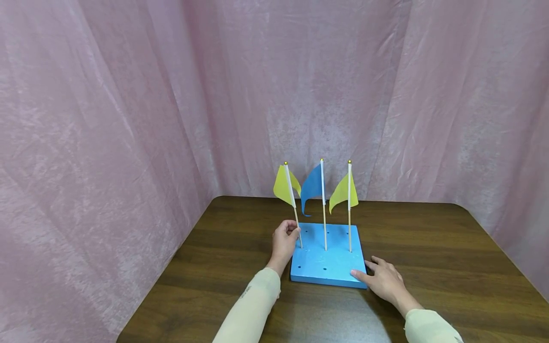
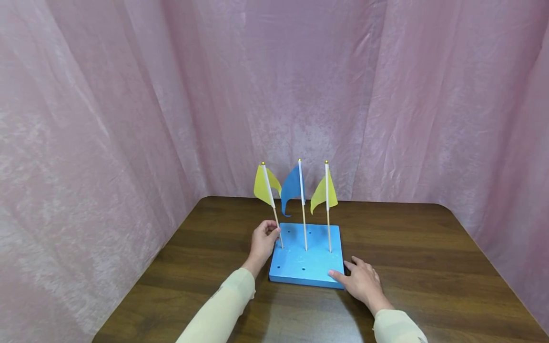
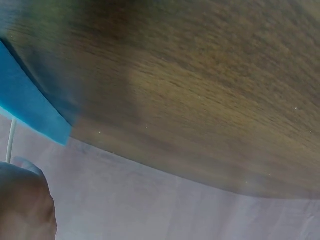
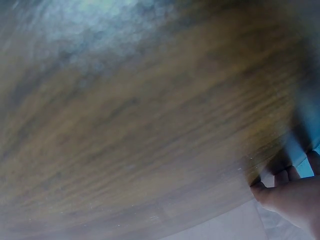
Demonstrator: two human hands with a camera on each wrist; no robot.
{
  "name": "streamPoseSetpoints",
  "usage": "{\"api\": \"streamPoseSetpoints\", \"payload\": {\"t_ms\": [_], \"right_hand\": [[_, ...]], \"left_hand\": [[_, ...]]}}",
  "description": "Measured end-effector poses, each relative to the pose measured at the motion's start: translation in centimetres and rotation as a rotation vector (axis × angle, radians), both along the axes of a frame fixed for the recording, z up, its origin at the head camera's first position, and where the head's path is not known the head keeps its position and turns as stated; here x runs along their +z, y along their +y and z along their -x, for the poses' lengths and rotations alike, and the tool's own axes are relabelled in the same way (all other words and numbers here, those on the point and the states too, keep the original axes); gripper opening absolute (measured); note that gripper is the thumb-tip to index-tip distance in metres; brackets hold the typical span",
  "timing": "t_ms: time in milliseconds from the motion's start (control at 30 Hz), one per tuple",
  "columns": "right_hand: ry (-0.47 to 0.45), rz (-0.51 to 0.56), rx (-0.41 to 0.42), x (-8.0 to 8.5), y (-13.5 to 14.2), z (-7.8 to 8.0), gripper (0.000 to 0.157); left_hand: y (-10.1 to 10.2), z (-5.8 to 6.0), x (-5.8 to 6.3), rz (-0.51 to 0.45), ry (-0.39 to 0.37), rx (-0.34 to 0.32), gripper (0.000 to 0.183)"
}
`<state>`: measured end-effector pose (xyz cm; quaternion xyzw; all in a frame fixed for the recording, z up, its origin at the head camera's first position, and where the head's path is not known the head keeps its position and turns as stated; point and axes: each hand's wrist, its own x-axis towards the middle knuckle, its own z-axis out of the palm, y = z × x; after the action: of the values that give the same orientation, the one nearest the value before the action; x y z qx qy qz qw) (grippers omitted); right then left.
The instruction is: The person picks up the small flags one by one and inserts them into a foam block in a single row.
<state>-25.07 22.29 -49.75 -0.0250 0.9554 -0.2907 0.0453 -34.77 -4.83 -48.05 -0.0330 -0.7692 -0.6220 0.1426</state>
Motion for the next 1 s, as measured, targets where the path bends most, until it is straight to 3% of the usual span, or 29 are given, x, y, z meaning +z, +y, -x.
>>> {"api": "streamPoseSetpoints", "payload": {"t_ms": [267, 533, 1000], "right_hand": [[0.005, 0.001, 0.001, 0.0, 0.2, 0.0, 0.090], [0.007, 0.000, -0.005, 0.0, 0.5, 0.0, 0.090], [0.026, -0.028, 0.016, -0.3, 0.1, 0.0, 0.091]], "left_hand": [[-0.2, -0.1, -0.2, 0.056, 0.011, 0.020, 0.010], [-1.0, -0.2, -0.7, 0.066, 0.011, 0.001, 0.020], [-6.6, -1.0, -0.5, 0.236, -0.011, 0.106, 0.018]]}}
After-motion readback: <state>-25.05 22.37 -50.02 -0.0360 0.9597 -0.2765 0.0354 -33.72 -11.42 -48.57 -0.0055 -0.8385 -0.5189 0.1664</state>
